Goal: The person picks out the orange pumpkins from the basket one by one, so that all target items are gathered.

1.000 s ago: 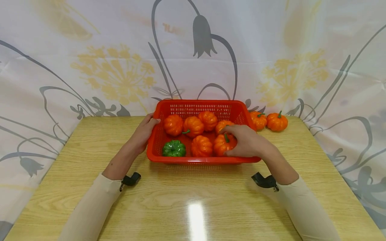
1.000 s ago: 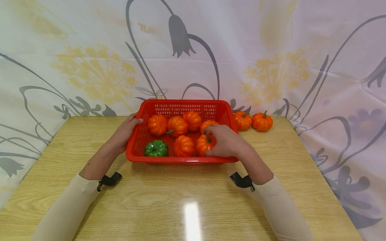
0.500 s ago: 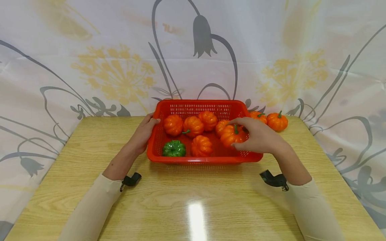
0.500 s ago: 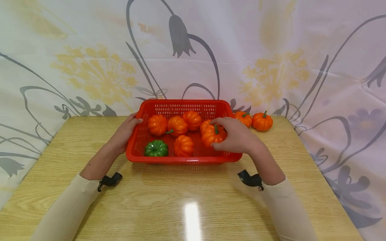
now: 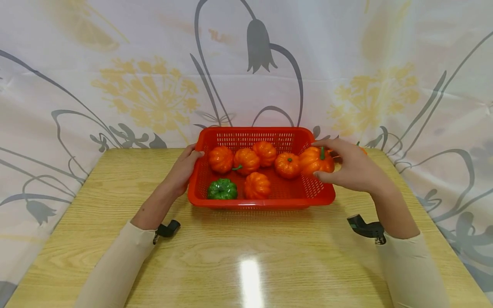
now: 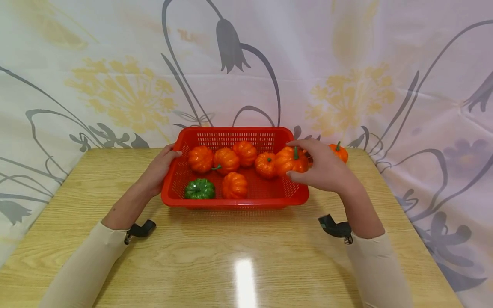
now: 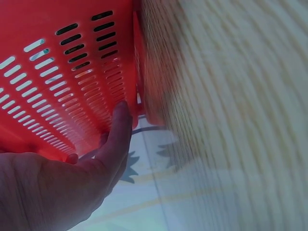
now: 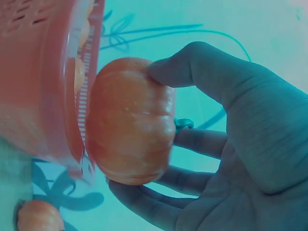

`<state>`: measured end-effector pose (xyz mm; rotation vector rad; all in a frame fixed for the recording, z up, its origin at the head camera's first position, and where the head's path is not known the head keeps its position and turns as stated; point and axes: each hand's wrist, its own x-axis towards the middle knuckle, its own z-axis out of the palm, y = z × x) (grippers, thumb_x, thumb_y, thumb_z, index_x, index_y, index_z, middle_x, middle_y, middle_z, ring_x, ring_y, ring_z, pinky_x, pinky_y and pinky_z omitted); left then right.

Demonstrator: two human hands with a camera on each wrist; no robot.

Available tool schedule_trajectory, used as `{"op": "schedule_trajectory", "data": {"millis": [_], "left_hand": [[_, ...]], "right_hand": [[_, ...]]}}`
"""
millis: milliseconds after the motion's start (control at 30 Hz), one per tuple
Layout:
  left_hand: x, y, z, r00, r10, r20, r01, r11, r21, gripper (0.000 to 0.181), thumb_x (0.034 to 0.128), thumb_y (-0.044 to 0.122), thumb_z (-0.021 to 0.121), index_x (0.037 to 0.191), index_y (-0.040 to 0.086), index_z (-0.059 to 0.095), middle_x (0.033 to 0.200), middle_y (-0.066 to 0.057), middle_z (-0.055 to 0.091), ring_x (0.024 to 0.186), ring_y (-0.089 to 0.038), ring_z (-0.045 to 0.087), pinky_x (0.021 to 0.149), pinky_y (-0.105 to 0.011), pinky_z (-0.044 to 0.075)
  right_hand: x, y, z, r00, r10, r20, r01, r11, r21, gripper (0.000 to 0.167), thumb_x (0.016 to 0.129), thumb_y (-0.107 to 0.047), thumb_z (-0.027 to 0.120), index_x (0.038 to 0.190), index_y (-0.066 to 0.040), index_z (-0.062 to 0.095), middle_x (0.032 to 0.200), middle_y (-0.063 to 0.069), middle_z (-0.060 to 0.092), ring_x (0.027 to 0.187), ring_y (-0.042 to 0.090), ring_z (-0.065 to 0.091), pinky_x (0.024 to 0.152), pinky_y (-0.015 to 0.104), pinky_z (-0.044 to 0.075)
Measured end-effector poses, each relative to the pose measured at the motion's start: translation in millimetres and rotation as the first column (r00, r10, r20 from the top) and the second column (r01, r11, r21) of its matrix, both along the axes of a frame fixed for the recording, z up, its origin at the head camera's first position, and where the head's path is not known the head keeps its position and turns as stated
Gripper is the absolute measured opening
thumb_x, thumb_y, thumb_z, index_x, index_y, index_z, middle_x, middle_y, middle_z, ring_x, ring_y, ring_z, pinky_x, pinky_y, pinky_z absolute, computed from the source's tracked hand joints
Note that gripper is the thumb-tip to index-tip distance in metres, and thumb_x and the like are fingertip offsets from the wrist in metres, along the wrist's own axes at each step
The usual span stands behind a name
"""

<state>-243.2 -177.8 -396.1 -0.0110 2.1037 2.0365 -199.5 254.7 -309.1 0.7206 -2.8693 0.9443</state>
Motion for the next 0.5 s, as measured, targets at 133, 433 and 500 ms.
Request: {"op": "schedule_trajectory", "data": {"millis": [133,433,500], "left_hand": [[0.3,0.3,0.9,1.000,0.003,0.003,-0.003,1.000,-0.006,0.057,0.1104,0.030,0.042,0.164,0.015,0.032,0.156,-0.014,0.049,0.135,-0.032,0.058,0.103,-0.040,0.058],[-0.2,0.3,0.8,1.000,0.001,0.006,-0.001,1.000,-0.020,0.058,0.1105,0.030,0.042,0.165,0.015,0.031,0.156,-0.014,0.048,0.135,-0.033,0.058,0.104,-0.042,0.057],[0.3,0.0,1.0,1.000,0.001,0.004,0.000,1.000,-0.021,0.058,0.1104,0.031,0.042,0.165,0.015,0.031,0.156,-0.014,0.049,0.135,-0.033,0.058,0.102,-0.041,0.058]], "right_hand": [[-1.5,5,1.1,1.000,-0.024,-0.014,0.024,1.000,0.005,0.059,0.085,-0.012,0.085,0.140,-0.008,0.064,0.128,0.012,0.063,0.110,0.031,0.057,0.095,0.054,0.053],[-6.9,24,3.6,0.992,-0.125,0.002,0.125,0.992,-0.019,0.063,0.090,-0.015,0.082,0.148,-0.008,0.058,0.130,0.019,0.055,0.118,0.044,0.058,0.098,0.048,0.053],[-8.3,29,3.2,0.990,-0.143,-0.006,0.143,0.989,-0.027,0.064,0.091,-0.016,0.081,0.150,-0.007,0.058,0.132,0.020,0.055,0.118,0.044,0.057,0.097,0.033,0.051]]}}
